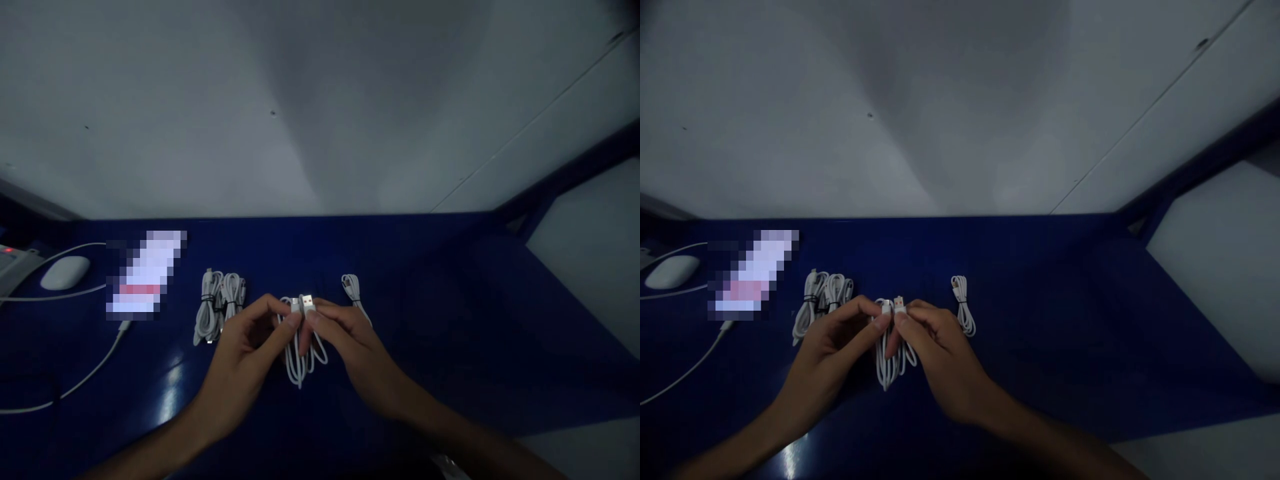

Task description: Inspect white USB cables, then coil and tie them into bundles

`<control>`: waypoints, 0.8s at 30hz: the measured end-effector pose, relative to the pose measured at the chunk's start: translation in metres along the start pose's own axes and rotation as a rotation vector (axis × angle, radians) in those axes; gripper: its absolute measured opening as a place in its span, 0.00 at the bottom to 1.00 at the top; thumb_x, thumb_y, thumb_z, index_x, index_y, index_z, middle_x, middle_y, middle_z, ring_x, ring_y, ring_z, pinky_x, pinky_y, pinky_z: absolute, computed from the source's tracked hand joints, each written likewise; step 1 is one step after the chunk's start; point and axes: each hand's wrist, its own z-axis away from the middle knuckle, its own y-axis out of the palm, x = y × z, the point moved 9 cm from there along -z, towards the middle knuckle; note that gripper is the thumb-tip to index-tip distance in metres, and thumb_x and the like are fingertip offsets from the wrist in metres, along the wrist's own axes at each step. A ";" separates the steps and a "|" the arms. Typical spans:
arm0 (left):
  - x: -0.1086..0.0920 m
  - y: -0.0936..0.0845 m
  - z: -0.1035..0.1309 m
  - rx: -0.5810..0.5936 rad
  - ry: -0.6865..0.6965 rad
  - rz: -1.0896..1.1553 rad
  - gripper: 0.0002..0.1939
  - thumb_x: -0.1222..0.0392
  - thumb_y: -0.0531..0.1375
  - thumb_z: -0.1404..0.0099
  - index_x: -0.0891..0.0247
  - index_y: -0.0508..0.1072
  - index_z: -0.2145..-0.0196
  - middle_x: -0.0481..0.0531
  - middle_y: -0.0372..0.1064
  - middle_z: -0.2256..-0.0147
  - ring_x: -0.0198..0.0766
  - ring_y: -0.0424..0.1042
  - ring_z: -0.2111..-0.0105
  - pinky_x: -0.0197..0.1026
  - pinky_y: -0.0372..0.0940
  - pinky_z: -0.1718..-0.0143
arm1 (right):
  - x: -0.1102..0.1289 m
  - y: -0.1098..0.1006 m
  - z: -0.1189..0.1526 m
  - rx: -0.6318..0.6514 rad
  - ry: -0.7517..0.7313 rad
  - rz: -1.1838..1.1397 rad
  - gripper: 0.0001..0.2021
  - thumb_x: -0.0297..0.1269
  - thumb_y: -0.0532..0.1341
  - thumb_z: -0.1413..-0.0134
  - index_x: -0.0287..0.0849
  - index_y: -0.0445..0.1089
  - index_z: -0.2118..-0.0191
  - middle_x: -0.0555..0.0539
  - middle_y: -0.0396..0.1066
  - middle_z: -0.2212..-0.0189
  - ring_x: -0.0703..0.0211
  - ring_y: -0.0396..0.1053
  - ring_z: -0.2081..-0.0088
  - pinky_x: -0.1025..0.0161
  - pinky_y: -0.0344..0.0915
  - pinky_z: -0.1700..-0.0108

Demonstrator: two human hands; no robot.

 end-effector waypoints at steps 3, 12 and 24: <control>0.000 -0.001 0.001 -0.003 -0.002 -0.001 0.14 0.47 0.68 0.23 0.59 0.78 0.64 0.47 0.75 0.72 0.36 0.70 0.70 0.39 0.63 0.67 | -0.001 -0.001 0.000 -0.003 -0.006 0.006 0.23 0.39 0.56 0.21 0.45 0.73 0.73 0.50 0.70 0.68 0.56 0.69 0.61 0.56 0.62 0.53; 0.001 0.000 0.001 0.001 -0.004 0.003 0.15 0.47 0.67 0.23 0.59 0.78 0.64 0.47 0.75 0.72 0.37 0.71 0.70 0.40 0.64 0.66 | -0.001 -0.001 0.000 0.000 0.008 -0.021 0.23 0.39 0.57 0.21 0.45 0.74 0.73 0.51 0.69 0.69 0.56 0.68 0.61 0.56 0.62 0.54; -0.001 -0.001 0.001 -0.002 0.008 0.002 0.14 0.48 0.68 0.23 0.58 0.79 0.64 0.46 0.75 0.72 0.35 0.70 0.71 0.38 0.64 0.67 | -0.002 -0.001 0.000 -0.005 0.022 -0.018 0.24 0.39 0.56 0.21 0.46 0.74 0.73 0.50 0.69 0.69 0.56 0.68 0.61 0.56 0.62 0.53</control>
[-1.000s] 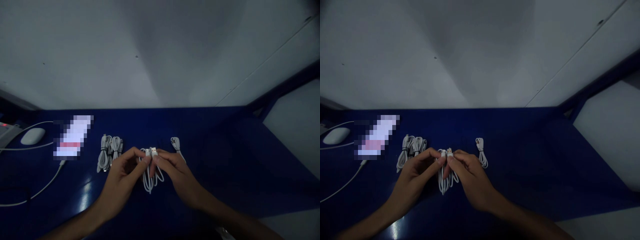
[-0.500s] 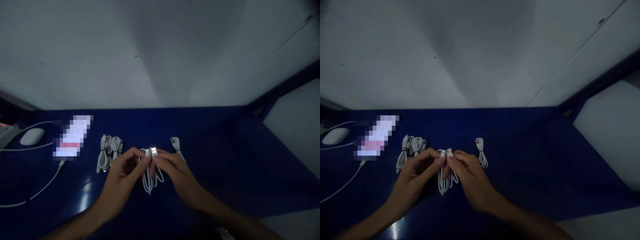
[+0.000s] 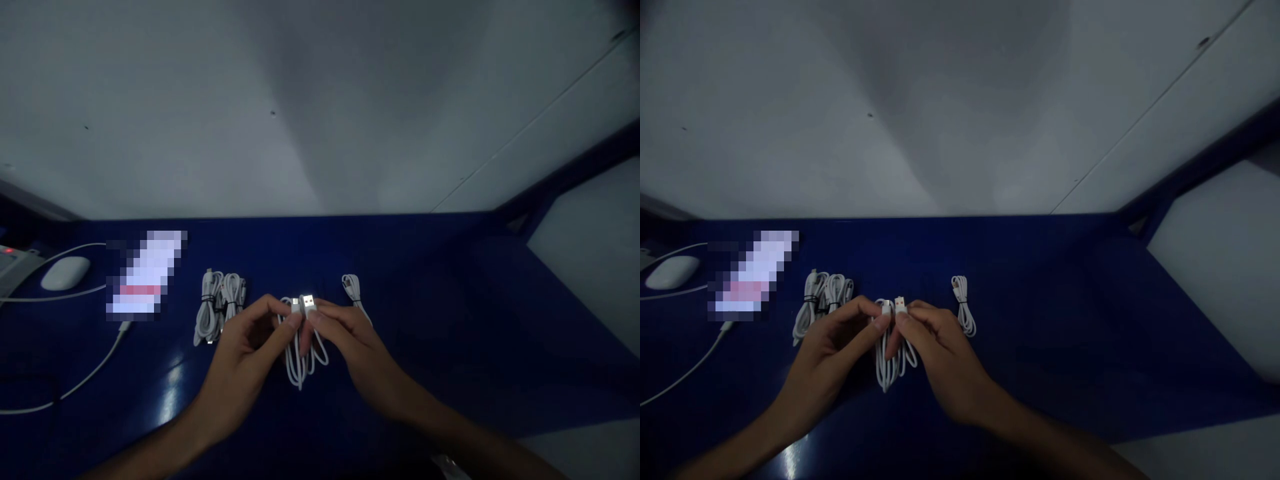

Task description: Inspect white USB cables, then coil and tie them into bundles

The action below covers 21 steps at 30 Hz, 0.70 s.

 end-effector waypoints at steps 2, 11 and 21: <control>0.000 0.000 0.000 -0.002 0.001 -0.001 0.14 0.48 0.68 0.23 0.58 0.79 0.64 0.46 0.75 0.72 0.35 0.70 0.70 0.38 0.64 0.66 | 0.000 0.000 0.000 0.002 -0.002 -0.005 0.24 0.39 0.56 0.21 0.46 0.74 0.73 0.51 0.69 0.69 0.56 0.67 0.61 0.56 0.62 0.53; -0.002 0.000 0.001 0.002 -0.002 0.009 0.13 0.50 0.68 0.23 0.58 0.79 0.65 0.45 0.75 0.72 0.35 0.70 0.70 0.37 0.64 0.66 | 0.001 0.001 0.001 0.000 0.014 -0.012 0.24 0.39 0.56 0.21 0.46 0.73 0.74 0.50 0.69 0.68 0.55 0.67 0.60 0.55 0.61 0.52; -0.001 0.003 0.000 0.016 0.001 0.019 0.13 0.49 0.67 0.23 0.58 0.79 0.64 0.46 0.76 0.71 0.36 0.71 0.69 0.37 0.65 0.65 | 0.001 0.001 0.001 0.004 0.019 -0.001 0.24 0.39 0.56 0.21 0.46 0.73 0.74 0.50 0.69 0.68 0.55 0.68 0.59 0.55 0.62 0.50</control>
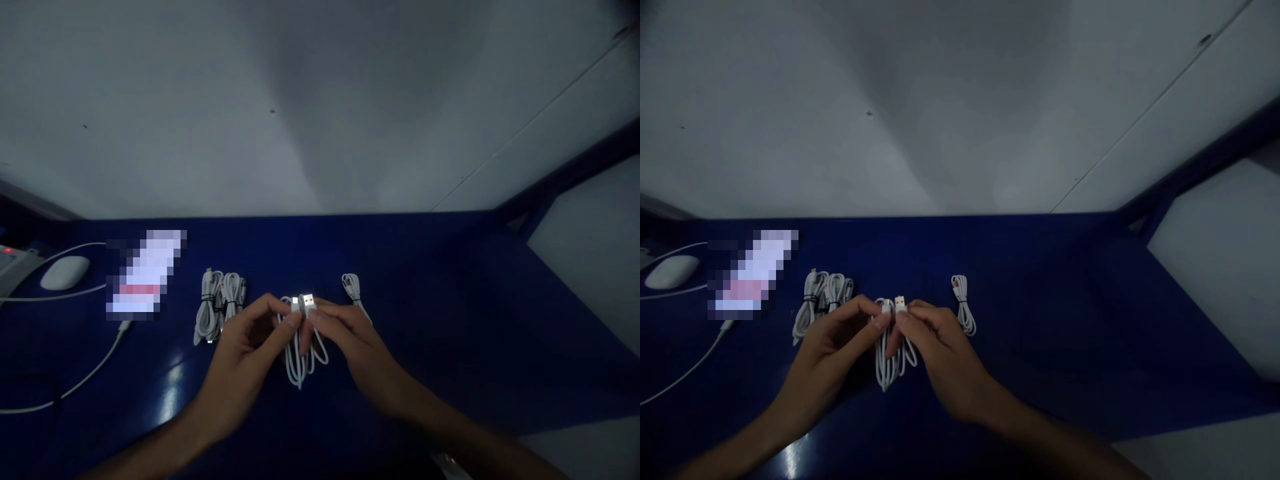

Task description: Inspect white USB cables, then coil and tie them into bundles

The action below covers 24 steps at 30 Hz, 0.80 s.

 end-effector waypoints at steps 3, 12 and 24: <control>-0.002 0.000 0.000 -0.003 0.006 -0.002 0.13 0.50 0.68 0.23 0.58 0.79 0.65 0.46 0.76 0.71 0.36 0.70 0.69 0.37 0.64 0.65 | 0.000 0.000 0.000 0.006 -0.008 -0.006 0.24 0.40 0.56 0.20 0.46 0.73 0.73 0.50 0.69 0.67 0.54 0.68 0.59 0.55 0.62 0.50; -0.001 -0.001 0.000 -0.005 -0.009 -0.008 0.14 0.49 0.67 0.23 0.59 0.79 0.64 0.47 0.75 0.72 0.38 0.70 0.69 0.40 0.64 0.65 | 0.001 0.000 0.000 0.016 0.013 -0.005 0.24 0.42 0.55 0.20 0.46 0.72 0.73 0.49 0.69 0.67 0.53 0.69 0.59 0.54 0.63 0.50; 0.000 -0.001 0.001 -0.002 -0.013 -0.005 0.13 0.50 0.67 0.23 0.58 0.79 0.64 0.46 0.76 0.71 0.36 0.70 0.69 0.39 0.64 0.64 | 0.000 0.000 0.000 0.008 0.010 0.013 0.25 0.43 0.55 0.20 0.46 0.73 0.73 0.49 0.70 0.67 0.54 0.69 0.58 0.55 0.62 0.49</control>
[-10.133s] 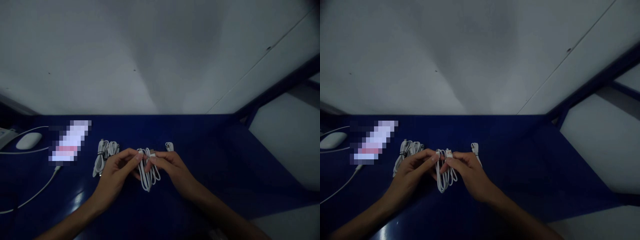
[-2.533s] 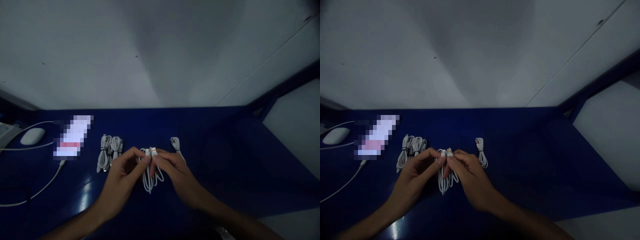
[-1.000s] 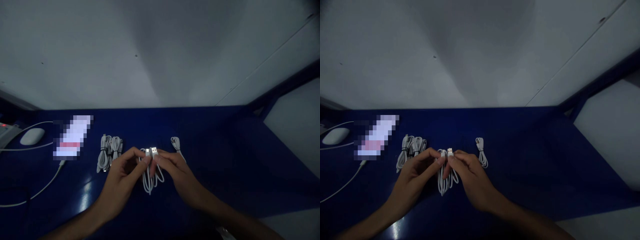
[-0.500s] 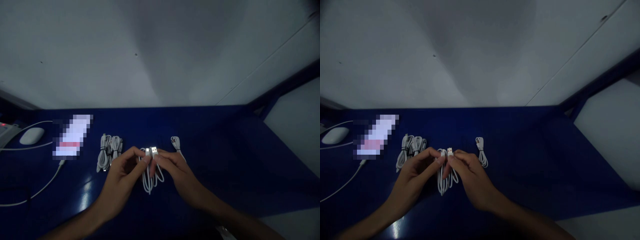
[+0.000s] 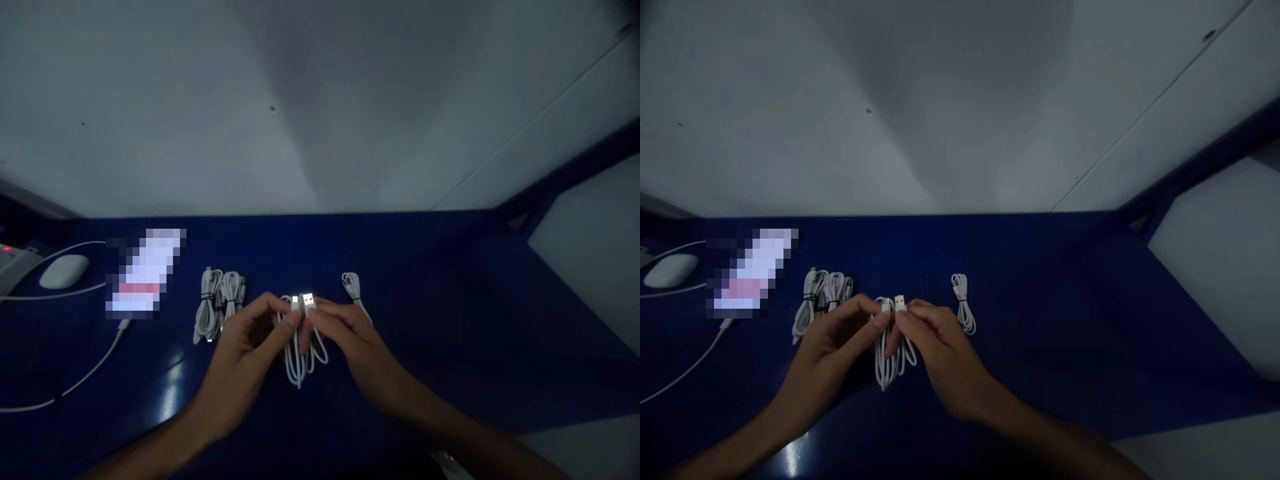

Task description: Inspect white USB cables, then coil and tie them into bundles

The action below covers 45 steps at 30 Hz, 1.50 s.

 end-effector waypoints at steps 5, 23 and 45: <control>0.000 0.000 0.000 -0.003 -0.010 0.000 0.13 0.49 0.68 0.23 0.58 0.79 0.64 0.46 0.75 0.71 0.37 0.70 0.68 0.40 0.64 0.63 | 0.001 0.000 0.001 0.000 0.011 -0.004 0.25 0.43 0.56 0.20 0.46 0.72 0.74 0.49 0.69 0.67 0.53 0.69 0.59 0.54 0.63 0.49; -0.002 0.001 0.002 0.002 -0.016 -0.020 0.15 0.48 0.66 0.22 0.58 0.78 0.64 0.47 0.74 0.71 0.37 0.70 0.69 0.40 0.63 0.65 | -0.001 0.000 0.001 0.007 0.005 0.005 0.24 0.42 0.56 0.21 0.47 0.73 0.73 0.49 0.71 0.66 0.52 0.71 0.56 0.55 0.65 0.48; -0.002 0.001 -0.001 0.001 -0.012 -0.018 0.14 0.49 0.66 0.22 0.58 0.78 0.64 0.46 0.74 0.71 0.37 0.70 0.69 0.40 0.64 0.63 | -0.002 0.001 0.002 0.002 0.018 -0.003 0.24 0.42 0.56 0.21 0.47 0.73 0.74 0.48 0.71 0.66 0.52 0.70 0.56 0.53 0.64 0.48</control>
